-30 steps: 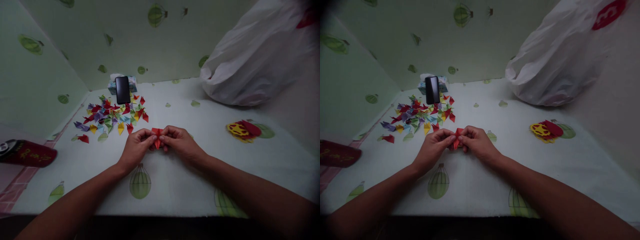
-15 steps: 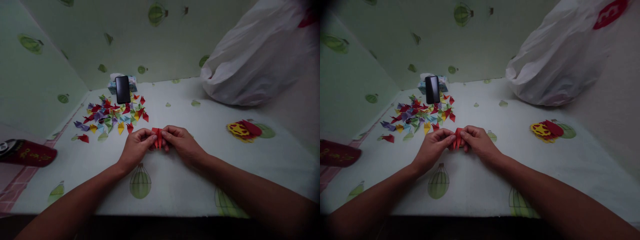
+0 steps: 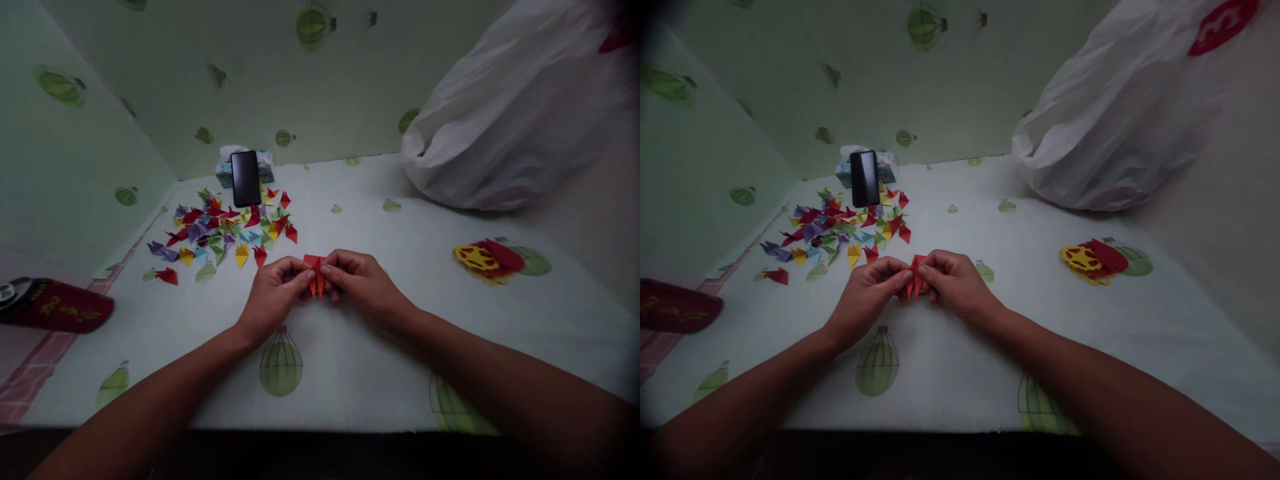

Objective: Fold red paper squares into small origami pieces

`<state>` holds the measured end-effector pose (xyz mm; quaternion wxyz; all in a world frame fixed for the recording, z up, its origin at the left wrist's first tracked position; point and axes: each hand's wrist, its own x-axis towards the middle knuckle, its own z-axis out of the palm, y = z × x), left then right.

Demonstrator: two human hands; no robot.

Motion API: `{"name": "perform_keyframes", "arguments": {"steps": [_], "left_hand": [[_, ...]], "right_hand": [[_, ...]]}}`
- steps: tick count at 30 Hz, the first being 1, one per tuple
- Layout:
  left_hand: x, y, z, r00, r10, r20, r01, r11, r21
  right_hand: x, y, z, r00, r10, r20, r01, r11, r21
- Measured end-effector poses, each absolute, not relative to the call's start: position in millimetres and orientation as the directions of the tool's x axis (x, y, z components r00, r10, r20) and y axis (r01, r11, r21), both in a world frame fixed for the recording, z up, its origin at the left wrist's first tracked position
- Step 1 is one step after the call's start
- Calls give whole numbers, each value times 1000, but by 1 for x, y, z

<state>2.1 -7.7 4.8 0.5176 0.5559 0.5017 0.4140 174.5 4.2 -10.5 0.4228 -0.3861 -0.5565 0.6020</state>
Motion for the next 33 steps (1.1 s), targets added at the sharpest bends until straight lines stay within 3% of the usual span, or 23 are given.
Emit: {"name": "perform_keyframes", "arguments": {"steps": [7,14,23,33], "left_hand": [[5,-10,6,165,983,-80,89,66,994],[4,-7,2,141,987,-83,47,77,996],[4,-7,2,121,992,-47,57,40,998],[5,-8,-1,131,991,2,64,-11,998]], "right_hand": [[174,-1,-11,-208,972,113,163,148,-975],[175,-1,-9,-260,963,65,-74,48,-996],[172,-2,-9,-352,934,-64,-97,-105,-990],[171,-2,-7,-322,940,-114,-81,-147,-986]]}}
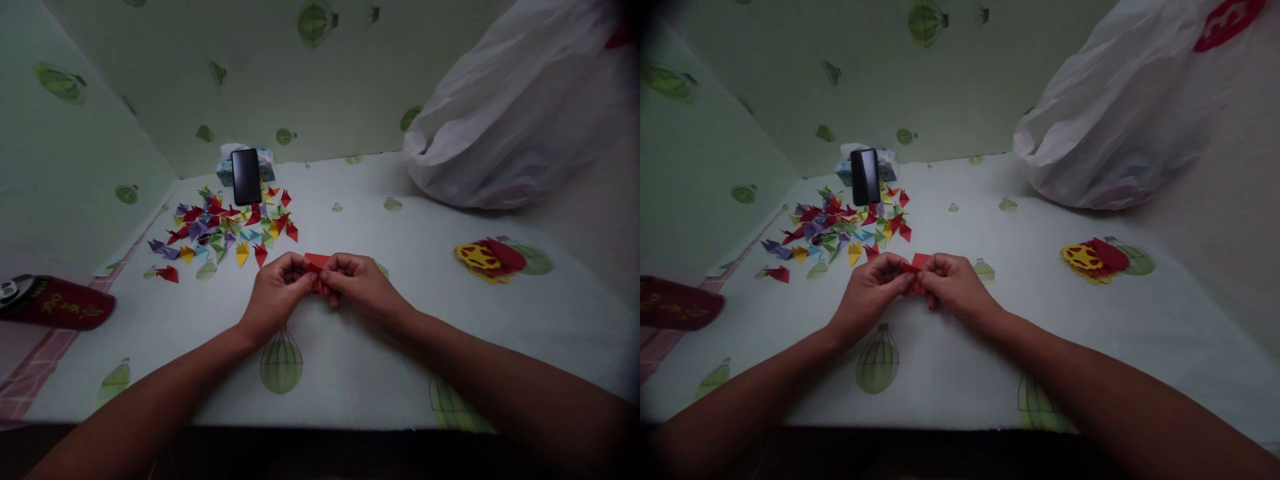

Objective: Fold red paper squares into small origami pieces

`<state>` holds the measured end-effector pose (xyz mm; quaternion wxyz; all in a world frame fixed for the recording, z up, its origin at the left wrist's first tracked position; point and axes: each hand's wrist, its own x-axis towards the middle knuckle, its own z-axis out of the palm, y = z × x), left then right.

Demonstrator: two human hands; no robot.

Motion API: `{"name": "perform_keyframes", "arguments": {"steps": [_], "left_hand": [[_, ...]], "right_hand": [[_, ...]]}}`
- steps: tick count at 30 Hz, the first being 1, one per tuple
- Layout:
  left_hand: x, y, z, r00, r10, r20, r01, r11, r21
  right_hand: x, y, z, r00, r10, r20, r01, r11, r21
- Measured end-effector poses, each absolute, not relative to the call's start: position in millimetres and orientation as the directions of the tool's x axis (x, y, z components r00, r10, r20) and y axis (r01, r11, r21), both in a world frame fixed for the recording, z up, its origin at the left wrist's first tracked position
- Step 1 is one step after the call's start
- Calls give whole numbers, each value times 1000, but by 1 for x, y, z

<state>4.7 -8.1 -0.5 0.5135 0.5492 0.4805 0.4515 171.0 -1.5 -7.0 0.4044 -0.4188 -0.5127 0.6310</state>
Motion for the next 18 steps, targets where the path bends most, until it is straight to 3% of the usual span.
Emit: {"name": "perform_keyframes", "arguments": {"steps": [9,14,18], "left_hand": [[4,-8,-2,215,976,-39,-67,55,996],[4,-6,-7,217,976,-26,-160,62,985],[2,-6,-9,170,984,46,-133,-23,991]], "right_hand": [[169,-4,-11,-330,939,-91,-197,-163,-967],[171,-4,-9,-328,943,-50,-122,-95,-988],[171,-3,-7,-338,941,-33,-99,-70,-993]]}}
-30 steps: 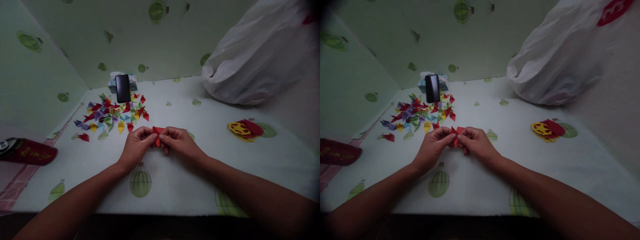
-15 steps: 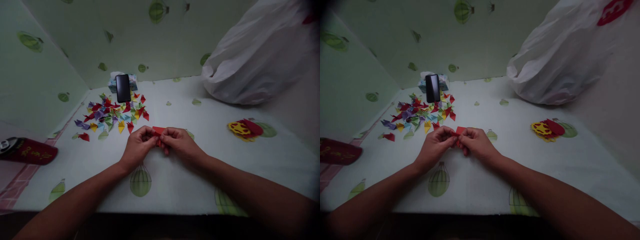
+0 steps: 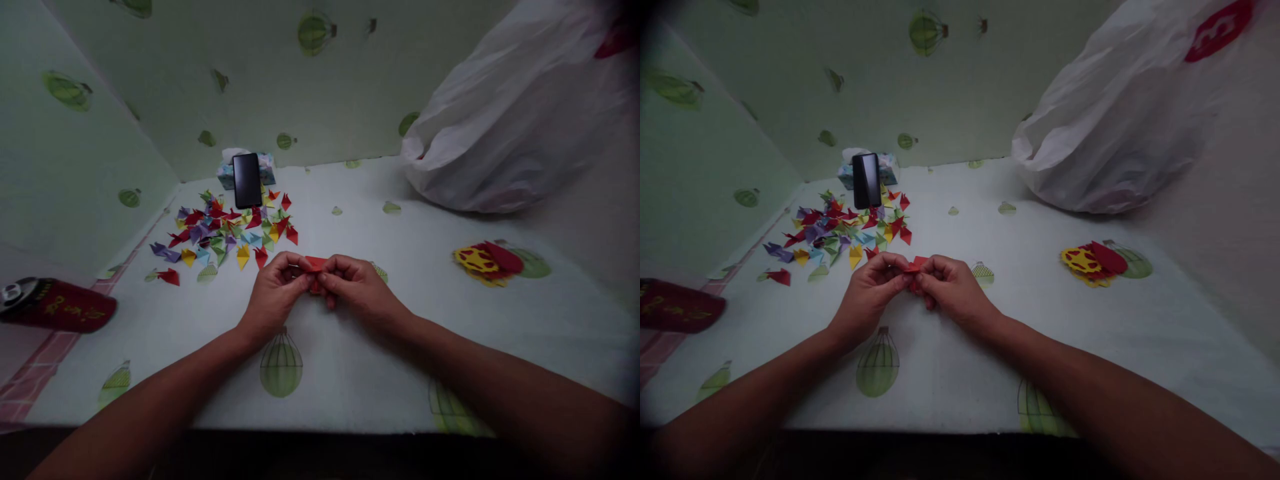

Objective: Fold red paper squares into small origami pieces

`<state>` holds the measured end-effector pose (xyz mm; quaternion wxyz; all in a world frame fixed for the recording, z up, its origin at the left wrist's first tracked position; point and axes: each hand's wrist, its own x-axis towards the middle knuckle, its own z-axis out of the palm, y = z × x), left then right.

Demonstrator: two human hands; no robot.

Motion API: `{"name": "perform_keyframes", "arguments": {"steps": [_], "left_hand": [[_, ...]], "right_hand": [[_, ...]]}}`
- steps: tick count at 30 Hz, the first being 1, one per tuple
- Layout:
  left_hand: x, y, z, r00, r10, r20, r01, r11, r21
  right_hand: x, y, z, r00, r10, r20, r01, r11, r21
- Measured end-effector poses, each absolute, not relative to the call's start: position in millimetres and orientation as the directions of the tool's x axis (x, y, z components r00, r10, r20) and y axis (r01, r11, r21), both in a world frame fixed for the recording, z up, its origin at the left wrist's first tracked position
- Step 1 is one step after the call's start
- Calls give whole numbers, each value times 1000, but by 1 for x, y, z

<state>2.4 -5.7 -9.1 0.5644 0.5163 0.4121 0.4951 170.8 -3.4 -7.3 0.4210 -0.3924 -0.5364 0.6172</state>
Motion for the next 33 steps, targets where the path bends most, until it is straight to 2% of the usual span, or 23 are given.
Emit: {"name": "perform_keyframes", "arguments": {"steps": [7,15,19,21,25,33], "left_hand": [[1,-5,-8,98,967,236,92,-245,965],[1,-5,-8,112,980,166,90,-176,980],[0,-5,-8,112,972,206,148,-221,964],[0,-6,-7,109,977,183,93,-193,977],[2,-7,-4,189,981,41,-65,-29,997],[1,-6,-4,141,990,11,-78,0,997]], "right_hand": [[170,-4,-7,-349,937,-8,-103,-47,-994],[171,-4,-7,-339,941,-6,-84,-36,-996],[171,-4,-6,-340,941,-7,-58,-28,-998],[172,-3,-6,-335,942,-6,-61,-28,-998],[173,-3,-7,-332,943,-9,-73,-35,-997],[171,-3,-6,-339,941,0,-81,-29,-996]]}}
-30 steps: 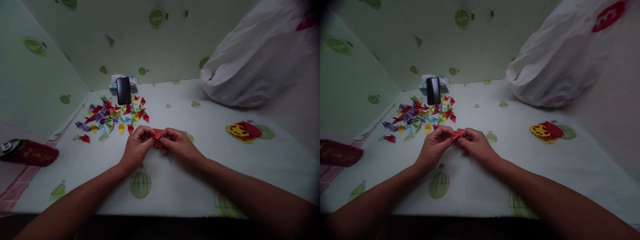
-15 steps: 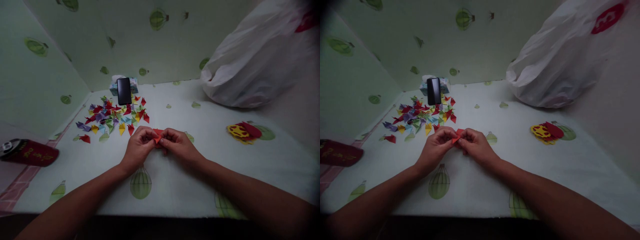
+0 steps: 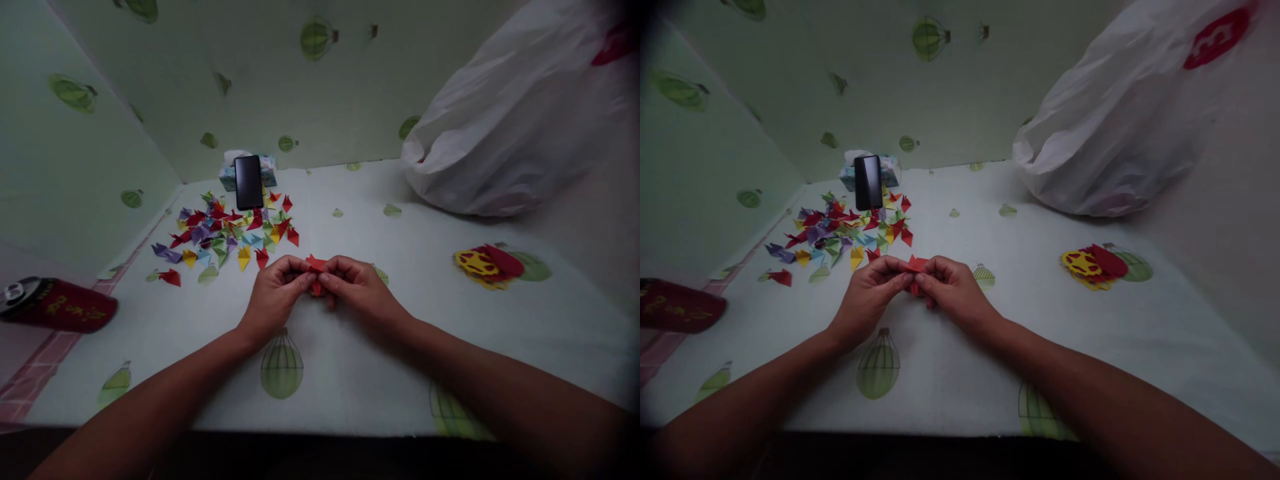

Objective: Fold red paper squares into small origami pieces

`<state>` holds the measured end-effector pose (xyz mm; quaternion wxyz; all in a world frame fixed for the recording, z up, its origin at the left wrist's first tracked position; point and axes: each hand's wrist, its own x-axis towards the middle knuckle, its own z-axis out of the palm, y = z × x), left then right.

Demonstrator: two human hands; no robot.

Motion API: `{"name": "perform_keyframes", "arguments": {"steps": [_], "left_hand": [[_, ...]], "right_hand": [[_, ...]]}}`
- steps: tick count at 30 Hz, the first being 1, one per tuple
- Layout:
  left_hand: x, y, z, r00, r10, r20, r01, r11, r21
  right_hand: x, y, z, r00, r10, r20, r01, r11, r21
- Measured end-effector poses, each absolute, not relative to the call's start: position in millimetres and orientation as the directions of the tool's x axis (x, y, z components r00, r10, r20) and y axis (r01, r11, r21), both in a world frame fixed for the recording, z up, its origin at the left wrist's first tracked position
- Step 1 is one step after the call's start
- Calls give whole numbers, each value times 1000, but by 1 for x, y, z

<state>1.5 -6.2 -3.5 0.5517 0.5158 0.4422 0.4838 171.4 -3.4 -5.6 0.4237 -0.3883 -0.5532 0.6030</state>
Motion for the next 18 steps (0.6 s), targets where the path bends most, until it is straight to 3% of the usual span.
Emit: {"name": "perform_keyframes", "arguments": {"steps": [10,18], "left_hand": [[2,-7,-1,121,991,49,-6,-49,999],[4,-7,1,158,985,66,-67,-56,996]], "right_hand": [[169,-4,-10,-288,955,67,-217,3,-976],[172,-5,-7,-275,959,67,-92,44,-995]]}}
